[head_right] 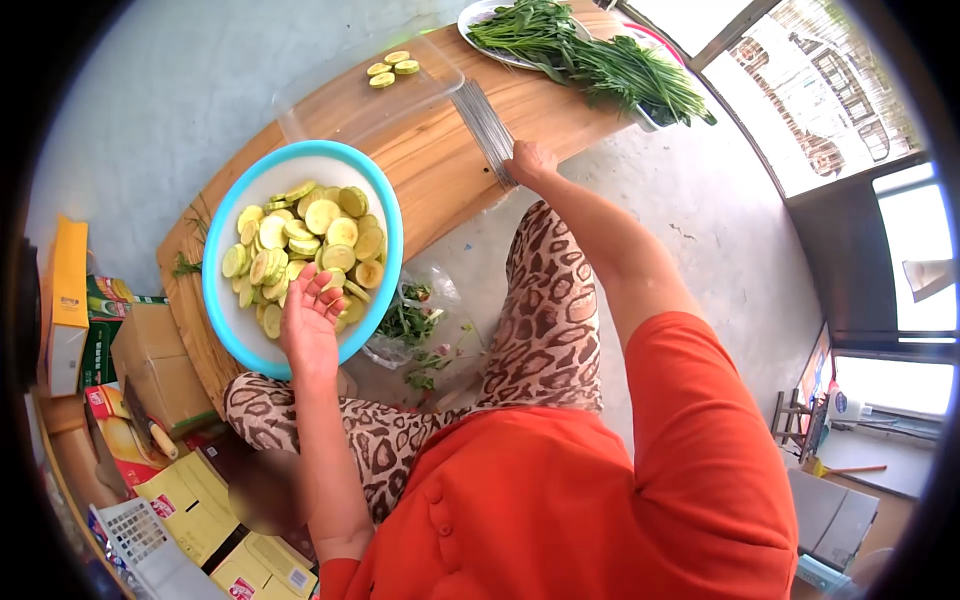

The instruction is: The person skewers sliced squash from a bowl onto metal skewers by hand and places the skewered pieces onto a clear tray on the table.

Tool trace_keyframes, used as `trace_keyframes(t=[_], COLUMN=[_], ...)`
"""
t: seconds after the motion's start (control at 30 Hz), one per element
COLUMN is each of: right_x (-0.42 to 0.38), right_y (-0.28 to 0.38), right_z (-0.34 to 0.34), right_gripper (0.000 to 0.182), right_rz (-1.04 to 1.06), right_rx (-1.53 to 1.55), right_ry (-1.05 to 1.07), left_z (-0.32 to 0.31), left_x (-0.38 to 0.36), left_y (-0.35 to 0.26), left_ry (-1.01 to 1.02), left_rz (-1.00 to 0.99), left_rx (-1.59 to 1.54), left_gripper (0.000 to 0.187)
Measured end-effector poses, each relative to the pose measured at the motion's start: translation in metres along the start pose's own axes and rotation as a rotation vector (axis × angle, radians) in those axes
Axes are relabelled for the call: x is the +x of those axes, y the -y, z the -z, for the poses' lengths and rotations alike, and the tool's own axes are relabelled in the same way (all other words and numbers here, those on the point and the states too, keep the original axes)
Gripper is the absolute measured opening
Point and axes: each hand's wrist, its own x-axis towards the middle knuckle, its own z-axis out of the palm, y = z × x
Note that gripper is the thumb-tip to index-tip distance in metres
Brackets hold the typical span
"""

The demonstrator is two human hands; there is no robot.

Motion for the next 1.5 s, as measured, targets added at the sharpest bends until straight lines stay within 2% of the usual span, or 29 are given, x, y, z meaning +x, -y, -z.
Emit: trace_keyframes(t=[0.27, 0.63, 0.73, 0.83, 0.87, 0.93, 0.97, 1.03, 1.07, 1.13, 1.2, 1.3, 1.43, 1.5], right_x=[0.014, 0.000, -0.003, -0.008, -0.012, -0.037, -0.051, -0.088, -0.107, -0.146, -0.192, -0.247, -0.283, -0.290], right_y=[0.007, 0.011, 0.009, 0.011, 0.009, 0.012, 0.014, 0.023, 0.028, 0.038, 0.052, 0.076, 0.095, 0.099], right_z=[-0.003, 0.000, 0.002, 0.003, 0.003, 0.015, 0.021, 0.029, 0.032, 0.039, 0.052, 0.061, 0.051, 0.036], right_gripper=[0.028, 0.023, 0.020, 0.017, 0.017, 0.016, 0.016, 0.012, 0.012, 0.009, 0.009, 0.006, 0.008, 0.009], right_rz=[-0.056, -0.004, -0.012, -0.110, -0.110, -0.117, -0.119, -0.037, -0.046, 0.104, 0.256, 0.360, 0.386, 0.484], right_rx=[0.081, 0.227, 0.392, 0.897, 0.897, 1.302, 1.299, 1.594, 1.589, 1.606, 1.482, 1.335, 1.159, 1.113], right_ry=[0.058, 0.052, 0.136, 0.220, 0.219, 0.367, 0.369, 0.407, 0.418, 0.401, 0.435, 0.598, 0.796, 0.758], left_z=[0.007, 0.004, 0.007, 0.008, 0.008, 0.007, 0.007, 0.007, 0.006, 0.003, 0.000, 0.002, -0.004, -0.005], left_x=[0.008, 0.008, 0.009, 0.008, 0.008, 0.008, 0.008, 0.009, 0.010, 0.010, 0.010, 0.012, 0.007, 0.004], left_y=[0.006, 0.006, 0.007, 0.008, 0.008, 0.008, 0.008, 0.008, 0.009, 0.009, 0.011, 0.013, 0.007, 0.001], left_ry=[-0.059, -0.072, -0.060, -0.042, -0.037, -0.027, -0.023, -0.020, -0.012, 0.007, -0.012, 0.097, 0.172, 0.203], left_rz=[-0.030, -0.037, -0.034, -0.038, -0.041, -0.047, -0.053, -0.045, -0.043, -0.040, -0.034, -0.049, -0.096, -0.129], left_rx=[0.028, 0.050, 0.043, 0.038, 0.031, 0.034, 0.038, 0.040, 0.041, 0.032, 0.075, 0.082, 0.036, -0.022], left_gripper=[0.040, 0.038, 0.038, 0.039, 0.039, 0.040, 0.040, 0.040, 0.040, 0.036, 0.033, 0.031, 0.036, 0.032])
